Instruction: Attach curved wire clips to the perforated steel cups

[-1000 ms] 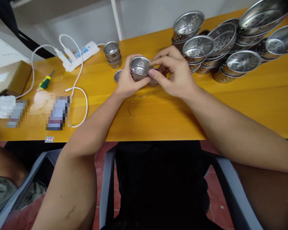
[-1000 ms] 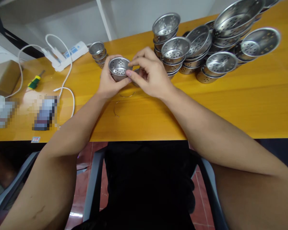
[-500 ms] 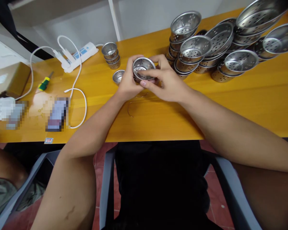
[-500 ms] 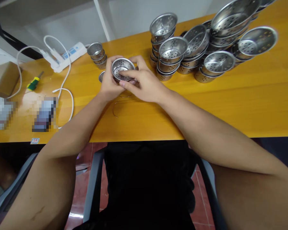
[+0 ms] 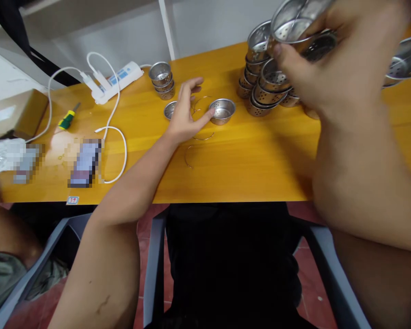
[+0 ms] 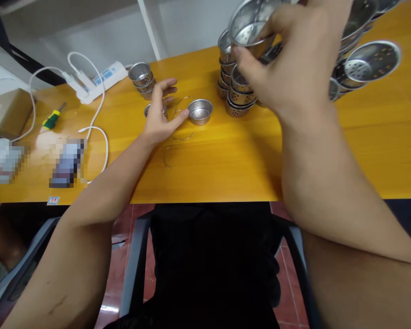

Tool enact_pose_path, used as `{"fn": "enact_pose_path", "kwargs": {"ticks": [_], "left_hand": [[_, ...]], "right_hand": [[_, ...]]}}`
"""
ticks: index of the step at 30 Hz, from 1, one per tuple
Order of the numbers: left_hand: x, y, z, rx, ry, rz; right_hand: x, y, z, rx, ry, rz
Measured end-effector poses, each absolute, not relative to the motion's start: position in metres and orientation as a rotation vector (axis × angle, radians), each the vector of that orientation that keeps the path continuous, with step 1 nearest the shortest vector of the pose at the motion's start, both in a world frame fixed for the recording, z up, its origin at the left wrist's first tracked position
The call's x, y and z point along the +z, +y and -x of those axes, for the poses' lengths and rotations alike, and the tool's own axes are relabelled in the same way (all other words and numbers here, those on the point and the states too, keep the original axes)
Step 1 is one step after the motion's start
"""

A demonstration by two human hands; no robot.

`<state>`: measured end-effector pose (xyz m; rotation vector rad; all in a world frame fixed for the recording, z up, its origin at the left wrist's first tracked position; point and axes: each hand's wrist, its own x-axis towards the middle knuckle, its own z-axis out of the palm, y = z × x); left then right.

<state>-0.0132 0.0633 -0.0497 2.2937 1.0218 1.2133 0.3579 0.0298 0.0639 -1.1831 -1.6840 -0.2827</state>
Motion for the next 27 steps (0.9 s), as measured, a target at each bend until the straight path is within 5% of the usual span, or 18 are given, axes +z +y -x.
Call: {"fn": "enact_pose_path", "kwargs": {"ticks": [19,27], "left_hand": [[-0.038,0.048,0.005,0.925,0.943,-2.471],[-0.04,0.045,0.0,0.757,0.945,-2.532]], "right_hand": [[0.071,0.012,-0.38,-0.128,-1.948,1.386],[0.075,0.016,-0.379,-0.307,-1.949,0.918]]}}
